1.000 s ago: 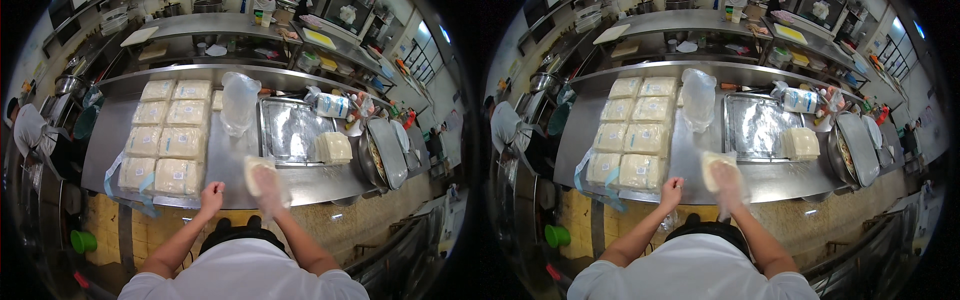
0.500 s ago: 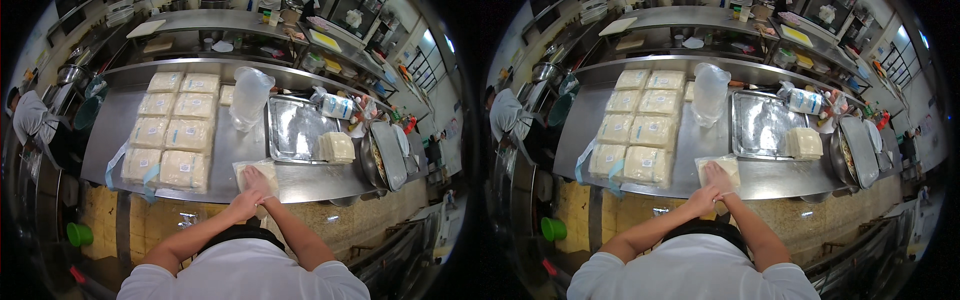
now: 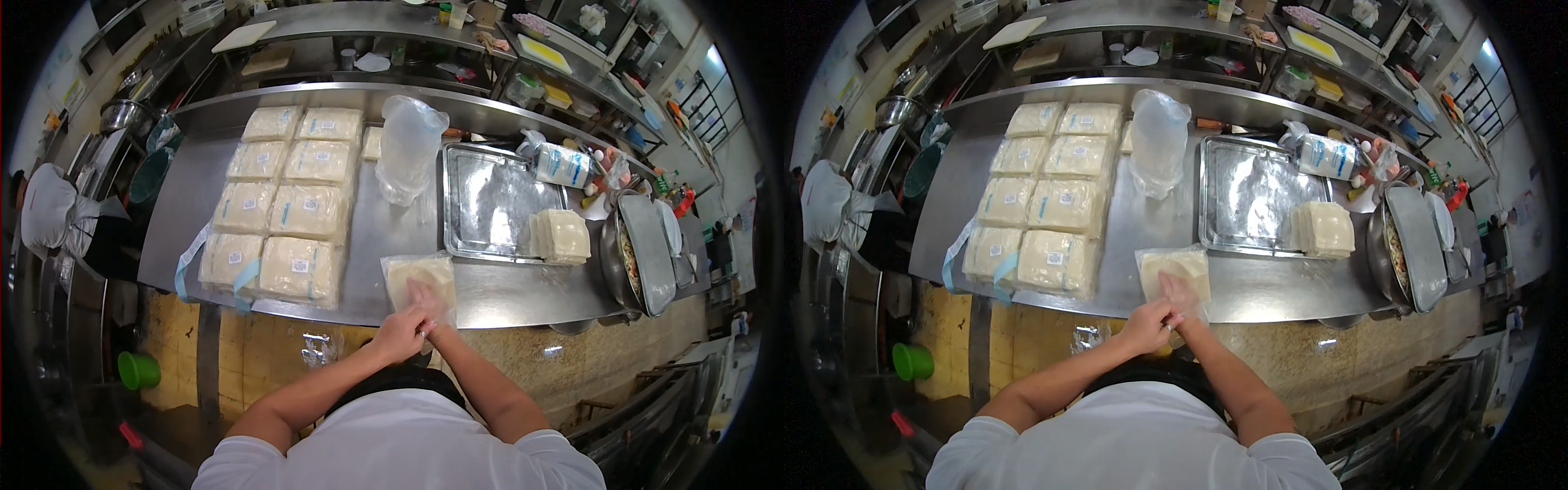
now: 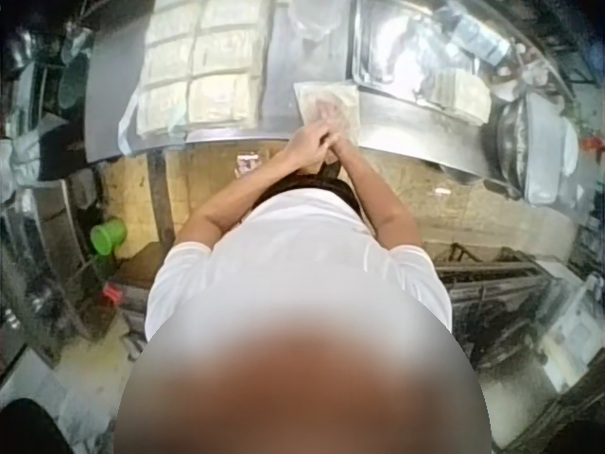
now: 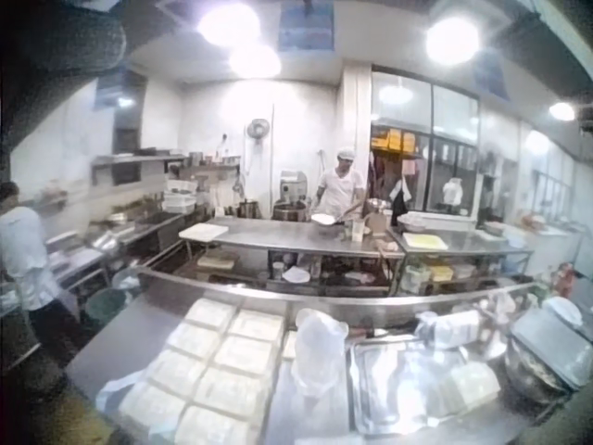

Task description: The person labels multiple plastic-wrapped blocks of cheese and then places several loose slices of cheese into a new plastic bag by hand.

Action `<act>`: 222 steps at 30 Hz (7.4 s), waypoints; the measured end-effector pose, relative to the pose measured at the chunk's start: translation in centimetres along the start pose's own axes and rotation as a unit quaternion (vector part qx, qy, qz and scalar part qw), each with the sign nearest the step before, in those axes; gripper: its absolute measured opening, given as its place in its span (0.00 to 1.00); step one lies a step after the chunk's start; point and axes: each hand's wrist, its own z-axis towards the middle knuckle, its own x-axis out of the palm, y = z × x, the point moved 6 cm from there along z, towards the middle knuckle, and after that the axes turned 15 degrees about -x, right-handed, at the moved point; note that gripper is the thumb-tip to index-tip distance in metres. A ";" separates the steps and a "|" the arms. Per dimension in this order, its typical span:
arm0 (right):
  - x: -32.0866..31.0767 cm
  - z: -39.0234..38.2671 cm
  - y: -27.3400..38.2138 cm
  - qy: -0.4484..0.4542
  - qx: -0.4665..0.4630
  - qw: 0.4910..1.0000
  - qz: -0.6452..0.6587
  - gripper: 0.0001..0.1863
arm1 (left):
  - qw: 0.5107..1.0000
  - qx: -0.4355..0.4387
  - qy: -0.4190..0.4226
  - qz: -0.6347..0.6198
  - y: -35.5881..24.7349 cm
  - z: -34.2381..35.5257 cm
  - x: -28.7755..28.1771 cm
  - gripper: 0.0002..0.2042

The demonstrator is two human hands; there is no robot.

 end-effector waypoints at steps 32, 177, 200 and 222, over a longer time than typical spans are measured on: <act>-4.8 7.4 0.1 0.052 0.257 0.963 0.060 0.16 | 0.999 -0.019 0.008 -0.040 -1.0 0.5 -0.1 0.06; -8.4 -14.6 -7.1 -0.047 0.540 0.710 0.449 0.11 | 0.759 -0.524 0.078 -0.379 14.7 -6.7 10.5 0.26; -2.8 -2.3 -11.1 0.060 0.314 0.906 0.279 0.21 | 0.935 -0.072 -0.032 0.347 6.7 1.1 3.9 0.37; -6.0 14.2 6.0 -0.034 0.442 0.586 0.679 0.31 | 0.584 -0.281 0.037 -0.761 9.8 7.0 -13.6 0.21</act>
